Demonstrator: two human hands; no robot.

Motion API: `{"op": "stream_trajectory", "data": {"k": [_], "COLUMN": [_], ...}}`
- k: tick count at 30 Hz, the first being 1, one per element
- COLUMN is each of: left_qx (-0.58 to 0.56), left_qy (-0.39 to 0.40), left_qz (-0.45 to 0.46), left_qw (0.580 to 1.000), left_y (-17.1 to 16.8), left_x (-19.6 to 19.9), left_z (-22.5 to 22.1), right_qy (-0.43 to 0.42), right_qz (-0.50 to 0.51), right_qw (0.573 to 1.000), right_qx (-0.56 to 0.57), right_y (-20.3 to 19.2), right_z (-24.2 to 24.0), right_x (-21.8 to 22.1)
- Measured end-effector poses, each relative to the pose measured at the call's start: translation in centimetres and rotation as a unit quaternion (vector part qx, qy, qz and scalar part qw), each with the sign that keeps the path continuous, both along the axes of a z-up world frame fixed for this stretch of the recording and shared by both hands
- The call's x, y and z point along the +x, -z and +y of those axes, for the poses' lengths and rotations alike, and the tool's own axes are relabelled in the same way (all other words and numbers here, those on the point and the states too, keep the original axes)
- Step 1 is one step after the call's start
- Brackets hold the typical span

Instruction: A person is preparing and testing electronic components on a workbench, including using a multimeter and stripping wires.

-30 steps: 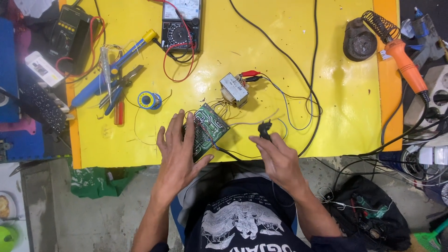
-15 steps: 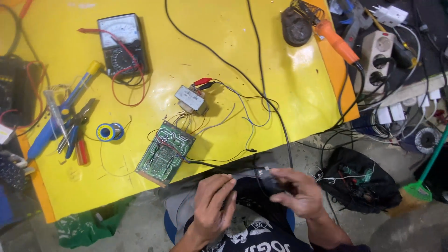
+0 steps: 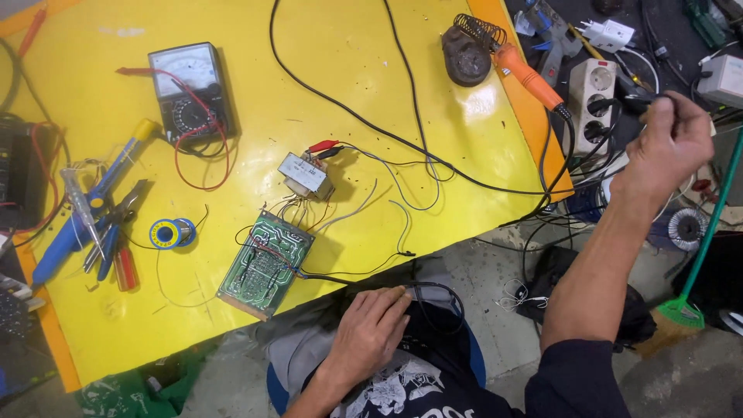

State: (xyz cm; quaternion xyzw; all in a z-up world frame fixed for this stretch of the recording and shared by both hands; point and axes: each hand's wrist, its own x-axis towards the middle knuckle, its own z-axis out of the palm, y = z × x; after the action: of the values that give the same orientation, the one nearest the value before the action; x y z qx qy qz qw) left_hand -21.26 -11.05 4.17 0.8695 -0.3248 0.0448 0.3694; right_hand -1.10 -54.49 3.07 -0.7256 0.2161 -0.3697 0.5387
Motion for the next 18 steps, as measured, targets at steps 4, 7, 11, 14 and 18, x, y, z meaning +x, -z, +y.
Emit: {"op": "stream_trajectory", "data": {"k": [4, 7, 11, 14, 18], "left_qx": [-0.011, -0.007, -0.015, -0.011, -0.020], "left_qy": [-0.022, -0.034, -0.038, -0.035, -0.039], "left_qz": [0.012, 0.020, 0.024, 0.029, 0.028], "left_qw": [1.000, 0.999, 0.999, 0.999, 0.999], "left_y": [0.5, -0.1, -0.4, -0.4, -1.0], "left_x": [-0.7, -0.7, -1.0, -1.4, -1.4], "left_z": [1.2, 1.7, 2.1, 2.2, 2.6], "right_qy": [-0.055, -0.036, -0.059, -0.093, -0.104], "right_qz": [0.005, 0.070, 0.114, 0.105, 0.162], "right_qw": [0.964, 0.928, 0.917, 0.909, 0.903], "right_qx": [-0.261, -0.363, -0.377, -0.391, -0.385], "right_y": [3.6, 5.1, 5.2, 5.3, 5.1], "right_z": [-3.6, -5.5, -6.6, -7.4, -7.4], "right_x": [4.0, 5.9, 7.6, 8.3, 9.0]}}
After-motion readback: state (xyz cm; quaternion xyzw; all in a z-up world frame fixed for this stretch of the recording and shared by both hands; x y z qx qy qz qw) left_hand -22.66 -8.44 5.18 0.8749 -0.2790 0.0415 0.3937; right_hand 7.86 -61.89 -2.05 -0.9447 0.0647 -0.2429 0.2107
